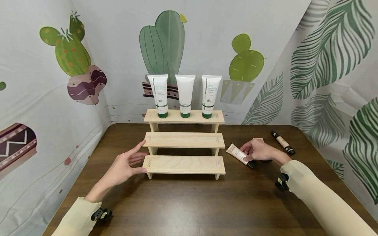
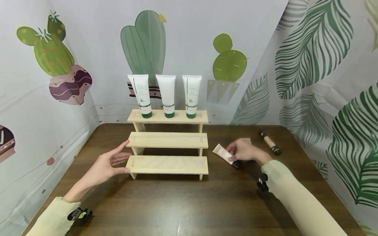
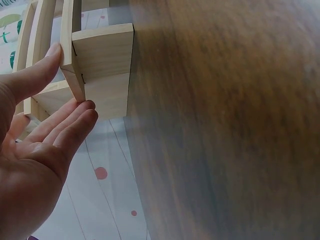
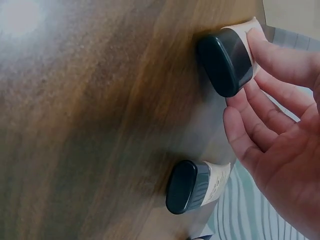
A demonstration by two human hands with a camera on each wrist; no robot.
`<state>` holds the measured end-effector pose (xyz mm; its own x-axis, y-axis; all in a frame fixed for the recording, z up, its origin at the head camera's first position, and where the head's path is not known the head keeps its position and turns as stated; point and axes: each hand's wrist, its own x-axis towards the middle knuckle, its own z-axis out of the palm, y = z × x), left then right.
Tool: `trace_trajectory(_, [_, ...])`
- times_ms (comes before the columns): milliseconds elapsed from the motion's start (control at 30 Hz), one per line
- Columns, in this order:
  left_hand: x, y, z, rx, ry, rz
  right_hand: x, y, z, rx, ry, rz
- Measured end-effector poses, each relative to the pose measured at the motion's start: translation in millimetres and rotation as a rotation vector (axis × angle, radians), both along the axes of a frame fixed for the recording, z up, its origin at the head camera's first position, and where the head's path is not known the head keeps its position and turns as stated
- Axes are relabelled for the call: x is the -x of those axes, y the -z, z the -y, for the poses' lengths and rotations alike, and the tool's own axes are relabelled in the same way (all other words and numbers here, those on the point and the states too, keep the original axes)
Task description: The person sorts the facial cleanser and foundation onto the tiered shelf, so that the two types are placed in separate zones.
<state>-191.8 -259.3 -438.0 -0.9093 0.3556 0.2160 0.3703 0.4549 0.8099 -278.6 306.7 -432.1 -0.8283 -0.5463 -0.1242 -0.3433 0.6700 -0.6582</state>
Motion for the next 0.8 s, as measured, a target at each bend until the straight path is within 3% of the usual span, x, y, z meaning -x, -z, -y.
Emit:
trace_trajectory(400, [-1.2, -0.2, 0.2, 0.011, 0.0, -0.008, -11.1, -1.2, 5, 0.044, -0.003, 0.005])
trace_trajectory(800, [0.5, -1.4, -0.5, 0.013, 0.001, -0.007, -24.7, 0.4, 4, 0.041, 0.003, -0.085])
